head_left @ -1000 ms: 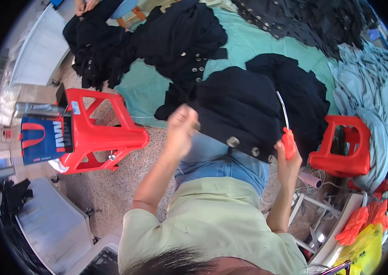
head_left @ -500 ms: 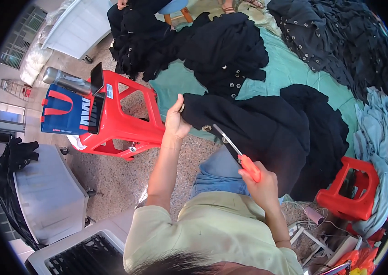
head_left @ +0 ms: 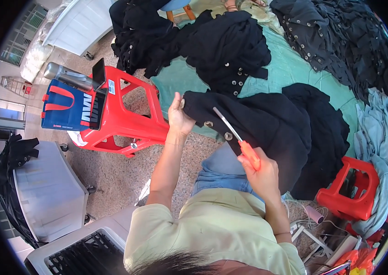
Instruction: Trimming excess threads or material from black garments with grommets using a small hand tool.
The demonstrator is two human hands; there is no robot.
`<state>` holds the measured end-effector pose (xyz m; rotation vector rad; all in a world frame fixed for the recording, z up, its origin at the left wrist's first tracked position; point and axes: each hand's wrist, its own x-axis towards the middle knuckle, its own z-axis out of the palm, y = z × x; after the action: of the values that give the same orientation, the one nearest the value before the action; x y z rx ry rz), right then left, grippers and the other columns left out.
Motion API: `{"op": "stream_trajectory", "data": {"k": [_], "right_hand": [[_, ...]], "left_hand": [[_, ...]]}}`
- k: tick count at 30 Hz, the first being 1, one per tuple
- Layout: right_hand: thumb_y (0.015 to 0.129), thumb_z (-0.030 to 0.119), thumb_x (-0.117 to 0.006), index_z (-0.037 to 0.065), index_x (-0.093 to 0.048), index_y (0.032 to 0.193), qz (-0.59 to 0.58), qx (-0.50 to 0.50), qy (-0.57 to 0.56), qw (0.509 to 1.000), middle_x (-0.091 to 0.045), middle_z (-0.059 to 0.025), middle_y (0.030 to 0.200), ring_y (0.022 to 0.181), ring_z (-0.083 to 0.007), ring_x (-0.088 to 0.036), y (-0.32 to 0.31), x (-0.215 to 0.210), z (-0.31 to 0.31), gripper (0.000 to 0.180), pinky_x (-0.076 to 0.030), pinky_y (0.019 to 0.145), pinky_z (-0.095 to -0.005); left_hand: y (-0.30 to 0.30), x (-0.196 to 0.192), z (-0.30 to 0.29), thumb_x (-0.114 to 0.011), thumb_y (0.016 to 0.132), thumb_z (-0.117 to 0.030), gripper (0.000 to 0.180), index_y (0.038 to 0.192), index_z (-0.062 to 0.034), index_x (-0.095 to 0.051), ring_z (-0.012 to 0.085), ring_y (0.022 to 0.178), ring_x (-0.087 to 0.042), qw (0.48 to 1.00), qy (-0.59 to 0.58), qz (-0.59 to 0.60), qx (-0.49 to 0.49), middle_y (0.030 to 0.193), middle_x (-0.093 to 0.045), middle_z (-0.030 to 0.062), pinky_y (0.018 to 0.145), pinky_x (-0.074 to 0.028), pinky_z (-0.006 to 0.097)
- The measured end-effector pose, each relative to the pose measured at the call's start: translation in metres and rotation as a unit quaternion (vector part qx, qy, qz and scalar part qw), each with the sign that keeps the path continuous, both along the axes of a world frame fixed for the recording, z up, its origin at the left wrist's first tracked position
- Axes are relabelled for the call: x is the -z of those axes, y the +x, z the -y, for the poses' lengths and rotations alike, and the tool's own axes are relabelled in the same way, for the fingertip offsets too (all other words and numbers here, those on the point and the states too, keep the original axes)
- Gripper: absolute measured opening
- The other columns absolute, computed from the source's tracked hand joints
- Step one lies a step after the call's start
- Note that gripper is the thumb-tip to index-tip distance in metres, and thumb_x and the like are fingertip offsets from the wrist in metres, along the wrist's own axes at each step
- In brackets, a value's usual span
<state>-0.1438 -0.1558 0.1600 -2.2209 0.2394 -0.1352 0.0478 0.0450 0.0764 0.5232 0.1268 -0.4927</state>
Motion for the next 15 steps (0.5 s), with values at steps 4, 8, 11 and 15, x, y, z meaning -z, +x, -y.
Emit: {"op": "stream_trajectory", "data": {"k": [4,8,11,15], "right_hand": [[0.081,0.033,-0.070,0.006,-0.060,0.087,-0.016,0.048,0.014,0.999,-0.061,-0.0161,0.064,0.063,-0.0384,-0.061,-0.008,0.002,0.009,0.030,-0.047,0.052,-0.0411],[0.082,0.033,-0.070,0.006,-0.060,0.087,-0.053,0.072,0.010,0.996,-0.061,-0.0157,0.065,0.064,-0.0383,-0.061,-0.019,0.010,0.016,0.029,-0.047,0.053,-0.0406],[0.082,0.033,-0.070,0.006,-0.060,0.087,-0.057,0.078,0.006,0.995,-0.061,-0.0157,0.065,0.064,-0.0381,-0.062,-0.026,0.013,0.018,0.030,-0.047,0.053,-0.0410],[0.082,0.035,-0.069,0.006,-0.060,0.086,-0.065,0.080,-0.030,0.994,-0.061,-0.0160,0.062,0.061,-0.0377,-0.062,-0.032,0.015,0.019,0.031,-0.047,0.052,-0.0423]], "left_hand": [[-0.027,0.032,0.016,-0.056,0.089,-0.046,0.051,0.121,-0.0068,-0.052,0.0196,0.105,-0.056,0.993,0.074,-0.065,0.065,0.118,-0.058,0.0052,0.090,-0.043,0.040],[-0.057,0.066,0.028,-0.066,0.085,-0.037,0.041,0.118,-0.0141,-0.054,0.0119,0.099,-0.054,0.971,0.198,-0.036,0.131,0.113,-0.058,-0.0010,0.084,-0.043,0.036],[-0.060,0.087,0.029,-0.072,0.082,-0.028,0.034,0.109,-0.0156,-0.057,0.0075,0.084,-0.054,0.953,0.277,-0.020,0.121,0.098,-0.060,-0.0035,0.073,-0.044,0.031],[-0.051,0.111,0.016,-0.063,0.089,-0.032,0.025,0.103,-0.0120,-0.060,0.0116,0.078,-0.061,0.982,0.151,-0.064,0.099,0.086,-0.064,-0.0014,0.070,-0.048,0.029]]}}
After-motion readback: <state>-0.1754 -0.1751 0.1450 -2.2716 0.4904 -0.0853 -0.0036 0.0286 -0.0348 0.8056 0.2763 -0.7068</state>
